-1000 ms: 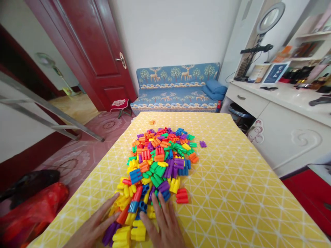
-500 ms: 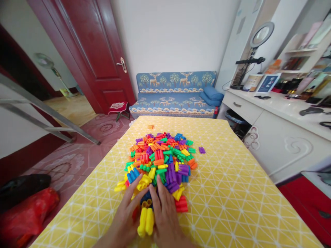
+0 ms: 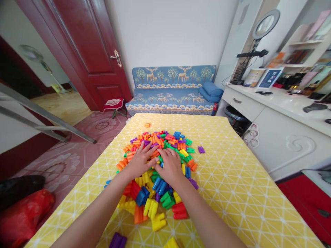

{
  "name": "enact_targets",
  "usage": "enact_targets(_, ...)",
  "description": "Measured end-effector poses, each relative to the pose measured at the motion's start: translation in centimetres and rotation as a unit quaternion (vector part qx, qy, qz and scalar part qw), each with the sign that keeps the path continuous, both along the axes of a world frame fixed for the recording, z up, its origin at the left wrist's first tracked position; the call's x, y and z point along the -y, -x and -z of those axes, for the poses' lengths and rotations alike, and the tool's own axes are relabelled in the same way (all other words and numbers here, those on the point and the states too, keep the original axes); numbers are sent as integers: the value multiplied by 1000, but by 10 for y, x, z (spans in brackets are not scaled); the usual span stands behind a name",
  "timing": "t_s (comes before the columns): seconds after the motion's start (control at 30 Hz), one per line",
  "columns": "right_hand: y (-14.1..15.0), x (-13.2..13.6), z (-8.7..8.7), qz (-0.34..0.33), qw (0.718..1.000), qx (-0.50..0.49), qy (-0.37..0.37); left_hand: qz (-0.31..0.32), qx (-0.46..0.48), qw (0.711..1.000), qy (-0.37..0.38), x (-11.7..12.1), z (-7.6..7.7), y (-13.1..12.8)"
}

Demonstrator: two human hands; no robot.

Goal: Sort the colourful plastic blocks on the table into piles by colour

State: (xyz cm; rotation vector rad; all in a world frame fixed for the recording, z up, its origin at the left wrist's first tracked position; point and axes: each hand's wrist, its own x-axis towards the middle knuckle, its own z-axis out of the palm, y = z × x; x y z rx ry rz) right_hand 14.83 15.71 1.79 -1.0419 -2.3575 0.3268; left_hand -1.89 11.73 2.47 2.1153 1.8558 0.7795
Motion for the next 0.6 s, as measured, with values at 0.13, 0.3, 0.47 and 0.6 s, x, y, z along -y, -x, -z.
enact_targets(0.13, -9, -1, -5, -6, 999, -47, 3, -3, 57, 997, -44, 7, -9, 15)
enact_targets(0.3, -77, -38, 12, 134, 976, -168, -46, -200, 174, 956, -128, 39, 6, 74)
enact_targets(0.47, -114, -103, 54, 266, 952, -128, 81, -263, 351, 898, -32, 41, 38, 107)
enact_targets(0.6, -85, -112, 61, 206, 965, -118, 114, -183, 359, 915, 4, 33, 42, 95)
